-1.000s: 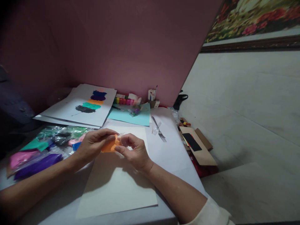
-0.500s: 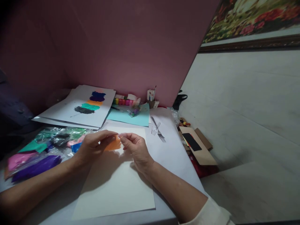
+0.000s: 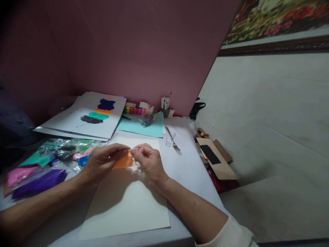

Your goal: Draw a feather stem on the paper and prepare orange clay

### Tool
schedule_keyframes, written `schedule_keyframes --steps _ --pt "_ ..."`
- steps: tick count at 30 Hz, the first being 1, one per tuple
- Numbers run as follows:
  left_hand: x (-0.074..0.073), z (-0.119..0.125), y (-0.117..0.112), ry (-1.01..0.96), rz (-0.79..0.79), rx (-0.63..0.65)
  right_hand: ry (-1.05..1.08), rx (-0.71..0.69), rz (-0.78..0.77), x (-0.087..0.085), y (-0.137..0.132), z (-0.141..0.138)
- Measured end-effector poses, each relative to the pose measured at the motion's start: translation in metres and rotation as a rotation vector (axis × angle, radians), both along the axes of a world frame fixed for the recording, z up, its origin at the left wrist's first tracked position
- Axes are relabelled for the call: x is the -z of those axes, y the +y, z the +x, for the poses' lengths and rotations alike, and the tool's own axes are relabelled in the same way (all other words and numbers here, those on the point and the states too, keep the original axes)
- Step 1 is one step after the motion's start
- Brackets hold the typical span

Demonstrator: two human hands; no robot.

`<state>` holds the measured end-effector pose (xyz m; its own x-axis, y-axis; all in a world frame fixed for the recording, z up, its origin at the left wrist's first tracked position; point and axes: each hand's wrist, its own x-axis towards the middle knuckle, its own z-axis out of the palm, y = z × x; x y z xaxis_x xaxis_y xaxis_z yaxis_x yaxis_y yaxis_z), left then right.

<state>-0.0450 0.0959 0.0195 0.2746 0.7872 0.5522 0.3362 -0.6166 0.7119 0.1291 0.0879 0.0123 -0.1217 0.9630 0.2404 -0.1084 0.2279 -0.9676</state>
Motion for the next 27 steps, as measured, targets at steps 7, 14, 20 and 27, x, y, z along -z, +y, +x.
schedule_keyframes --steps 7,14,20,27 --pt "0.0007 -0.0035 0.0046 -0.053 -0.102 -0.011 0.135 -0.027 -0.143 0.0002 0.0018 -0.0008" --pt "-0.0001 -0.0014 0.0018 -0.011 -0.061 0.003 0.123 -0.067 -0.153 -0.0058 -0.0017 -0.0020" --pt "-0.0005 -0.0025 0.0007 -0.029 -0.111 -0.059 0.066 -0.042 -0.110 0.0004 -0.0025 -0.0023" --pt "0.0027 -0.0040 0.0036 0.005 -0.070 -0.053 0.152 0.000 -0.241 -0.0020 -0.0002 -0.0020"
